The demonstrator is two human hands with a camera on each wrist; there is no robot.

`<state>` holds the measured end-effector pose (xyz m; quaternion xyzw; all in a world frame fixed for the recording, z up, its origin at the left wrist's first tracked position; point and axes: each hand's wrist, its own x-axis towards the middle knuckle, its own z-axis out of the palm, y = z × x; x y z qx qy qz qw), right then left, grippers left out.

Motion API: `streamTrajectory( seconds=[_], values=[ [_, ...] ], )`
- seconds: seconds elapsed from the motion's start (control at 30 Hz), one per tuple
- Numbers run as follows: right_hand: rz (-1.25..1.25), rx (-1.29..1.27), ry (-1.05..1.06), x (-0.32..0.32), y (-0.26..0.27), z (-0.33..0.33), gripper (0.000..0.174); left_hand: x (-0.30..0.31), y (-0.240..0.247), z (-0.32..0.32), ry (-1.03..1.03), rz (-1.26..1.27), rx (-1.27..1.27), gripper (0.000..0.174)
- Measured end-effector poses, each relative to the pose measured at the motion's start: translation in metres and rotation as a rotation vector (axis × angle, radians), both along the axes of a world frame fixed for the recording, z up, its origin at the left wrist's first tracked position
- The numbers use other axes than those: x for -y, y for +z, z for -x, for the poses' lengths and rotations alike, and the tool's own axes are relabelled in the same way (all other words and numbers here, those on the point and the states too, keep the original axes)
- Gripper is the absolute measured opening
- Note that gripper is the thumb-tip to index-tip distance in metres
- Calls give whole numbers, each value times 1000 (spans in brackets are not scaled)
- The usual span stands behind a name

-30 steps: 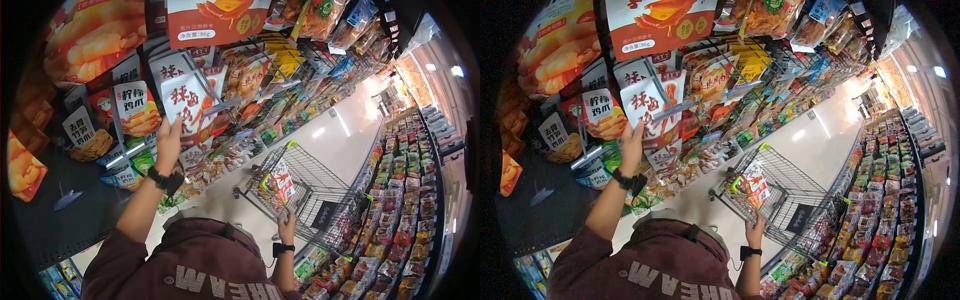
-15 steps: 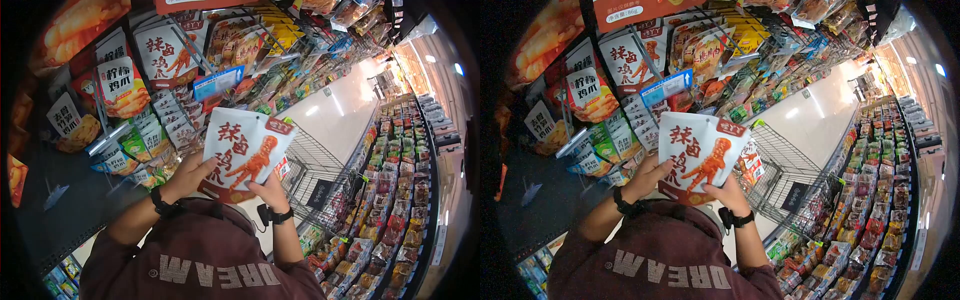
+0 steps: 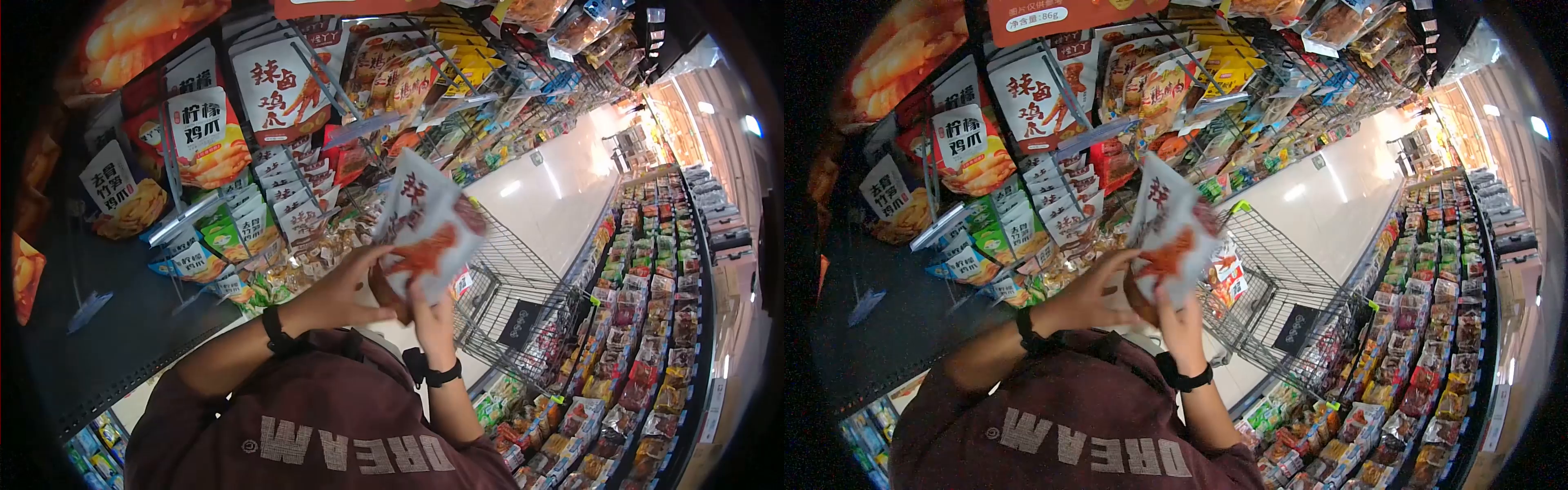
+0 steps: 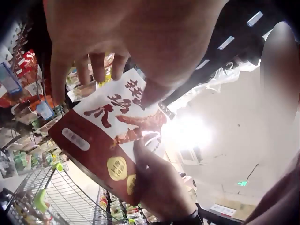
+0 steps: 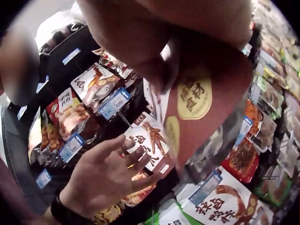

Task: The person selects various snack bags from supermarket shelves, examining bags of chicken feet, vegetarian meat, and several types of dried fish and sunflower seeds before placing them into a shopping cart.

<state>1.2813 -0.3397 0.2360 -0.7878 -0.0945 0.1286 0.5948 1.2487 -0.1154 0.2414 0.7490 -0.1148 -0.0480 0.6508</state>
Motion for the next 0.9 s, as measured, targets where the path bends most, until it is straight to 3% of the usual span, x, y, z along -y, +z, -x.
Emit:
streamTrajectory(
  seconds=[0.07, 0.1, 0.13, 0.17, 0.2, 0.23, 0.27, 0.33, 0.37, 0.4, 0.43, 0.47, 0.5, 0.9],
  values=[
    [-137, 135, 155, -18, 9, 14, 55, 8, -11, 0, 55, -50, 143, 90],
    [-144, 116, 296, -16, 16, 13, 67, 7, -10, -3, -24, 197, -23, 87],
    [-143, 117, 294, -12, 16, 10, 67, 6, -10, -7, -104, 441, -189, 84],
    [-145, 57, 268, -8, 15, 8, 66, 0, -12, -11, -65, 410, -267, 70],
    [-148, -4, 241, -4, 13, 7, 66, -4, -18, -12, -72, 408, -268, 70],
    [-86, -39, 91, 0, 10, 6, 66, -7, -27, -13, -13, 472, -335, 61],
    [-87, -39, 82, 2, 8, 3, 66, -8, -28, -15, 45, 535, -405, 52],
    [-70, 255, -162, 4, 7, -4, 66, -8, -26, -14, 22, 618, -509, 50],
    [-288, 82, -174, -2, 23, 1, 60, -6, -26, -13, -55, 687, -592, 50],
    [-284, 84, -183, 4, 22, 2, 60, -3, -25, -14, -132, 755, -674, 50],
    [-378, -126, -155, 13, 20, 6, 56, 4, -20, -13, -195, 800, -632, 50],
    [-472, -337, -127, 18, 19, 8, 52, 6, -21, -13, -204, 799, -637, 50],
    [-469, -295, -176, 16, 20, 10, 42, 7, -21, -15, -236, 770, -636, 50],
    [-389, -238, -120, 55, 4, -12, 36, 36, -19, -28, -218, 622, -690, 49]
  ],
)
